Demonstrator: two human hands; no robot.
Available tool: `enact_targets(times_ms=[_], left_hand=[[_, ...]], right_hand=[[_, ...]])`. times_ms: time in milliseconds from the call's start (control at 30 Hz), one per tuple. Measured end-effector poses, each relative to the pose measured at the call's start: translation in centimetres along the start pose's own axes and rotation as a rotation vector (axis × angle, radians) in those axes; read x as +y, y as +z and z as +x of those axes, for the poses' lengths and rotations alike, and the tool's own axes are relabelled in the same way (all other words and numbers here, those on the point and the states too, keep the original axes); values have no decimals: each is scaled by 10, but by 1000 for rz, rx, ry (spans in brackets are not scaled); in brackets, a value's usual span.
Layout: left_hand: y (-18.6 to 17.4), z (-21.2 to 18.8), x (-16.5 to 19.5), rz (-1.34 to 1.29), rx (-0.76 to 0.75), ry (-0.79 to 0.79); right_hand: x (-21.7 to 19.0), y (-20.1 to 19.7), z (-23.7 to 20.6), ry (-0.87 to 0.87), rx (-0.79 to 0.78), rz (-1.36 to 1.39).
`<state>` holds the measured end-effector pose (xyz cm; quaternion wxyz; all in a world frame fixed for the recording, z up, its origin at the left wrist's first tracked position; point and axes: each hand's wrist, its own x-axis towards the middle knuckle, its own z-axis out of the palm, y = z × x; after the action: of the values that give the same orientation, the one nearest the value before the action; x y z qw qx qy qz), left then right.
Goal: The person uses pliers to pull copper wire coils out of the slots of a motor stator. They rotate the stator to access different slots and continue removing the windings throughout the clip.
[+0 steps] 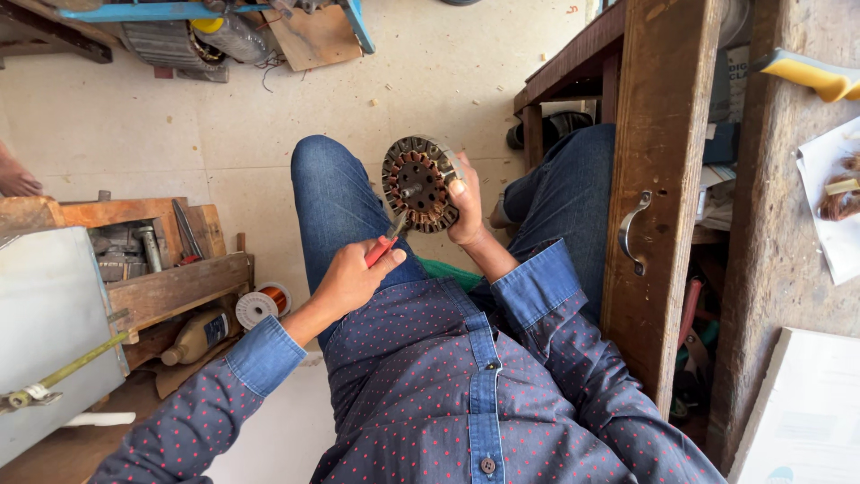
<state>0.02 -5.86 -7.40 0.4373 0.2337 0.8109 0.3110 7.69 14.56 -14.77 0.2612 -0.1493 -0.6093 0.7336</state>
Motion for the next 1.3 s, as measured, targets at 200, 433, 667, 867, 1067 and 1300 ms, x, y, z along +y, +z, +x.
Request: enact_targets(times_ms=[200, 433, 667, 867, 1067, 1300], left_hand=[[20, 6, -12, -15, 148, 35], [-1, 17, -5, -164, -102, -99], [-18, -3, 6, 166, -96, -74], [-10, -2, 16, -78, -91, -242], [0, -1, 9, -120, -58, -230], [-5, -4, 1, -160, -118, -244]], right_hand=[[3, -3, -1, -89, -18, -146], [0, -1, 2, 88, 51, 415], [-24, -8, 15, -222, -109, -287], [-31, -7, 18, -224, -116, -438], [-19, -4, 15, -302, -147, -556], [-23, -2, 11, -148, -208, -646]])
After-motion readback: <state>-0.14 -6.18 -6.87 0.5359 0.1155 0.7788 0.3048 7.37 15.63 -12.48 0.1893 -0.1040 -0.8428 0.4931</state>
